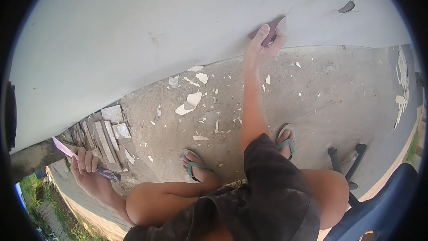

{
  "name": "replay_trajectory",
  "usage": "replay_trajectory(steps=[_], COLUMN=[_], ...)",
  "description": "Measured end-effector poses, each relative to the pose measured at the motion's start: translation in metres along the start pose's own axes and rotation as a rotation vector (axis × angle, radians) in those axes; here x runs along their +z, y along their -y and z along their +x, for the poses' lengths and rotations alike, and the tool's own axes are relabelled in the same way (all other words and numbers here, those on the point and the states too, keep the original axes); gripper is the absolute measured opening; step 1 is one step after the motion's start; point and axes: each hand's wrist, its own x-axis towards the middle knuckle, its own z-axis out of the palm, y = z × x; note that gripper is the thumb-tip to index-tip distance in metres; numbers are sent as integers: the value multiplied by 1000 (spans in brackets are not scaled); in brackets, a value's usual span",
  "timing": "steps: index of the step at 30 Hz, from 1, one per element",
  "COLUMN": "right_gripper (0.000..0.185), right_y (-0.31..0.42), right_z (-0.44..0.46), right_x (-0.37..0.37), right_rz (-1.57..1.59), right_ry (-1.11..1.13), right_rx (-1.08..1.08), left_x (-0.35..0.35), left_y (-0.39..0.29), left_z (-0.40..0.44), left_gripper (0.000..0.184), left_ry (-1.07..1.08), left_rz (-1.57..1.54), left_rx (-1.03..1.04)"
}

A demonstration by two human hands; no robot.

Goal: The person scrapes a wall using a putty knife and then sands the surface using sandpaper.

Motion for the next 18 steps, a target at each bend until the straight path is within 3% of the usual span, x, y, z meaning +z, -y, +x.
replay_trajectory(steps=[2,4,5,6,7,8,10,14,16,18], right_gripper=[50,40,40,31,25,25,22,25,25,25], right_y=[-13,-9,0,27,41,49,49,-1,-45,-42], right_z=[9,-4,-23,-45,-72,-104,-112,-36,6,9], right_x=[5,24,36,36,48,57,61,23,-4,8], right_rz=[-106,30,44,-30,89,141,164,-110,-292,-66], right_ry=[1,-31,-12,118,248,375,387,190,52,-63], right_rx=[-161,-6,-176,-429,-592,-703,-757,-667,-447,-152], left_x=[2,3,7,11,16,21,29,26,19,17], left_y=[-2,-3,-1,3,7,11,13,9,3,0], left_z=[-8,-10,-11,-11,-9,-10,-6,-8,-12,-14], left_gripper=[15,15,14,14,13,13,13,14,12,11], left_ry=[-28,-29,-17,-2,18,21,42,54,52,47], left_rz=[42,97,74,49,21,19,24,-3,19,14], left_rx=[31,59,45,24,2,-12,-31,-60,-52,-40])
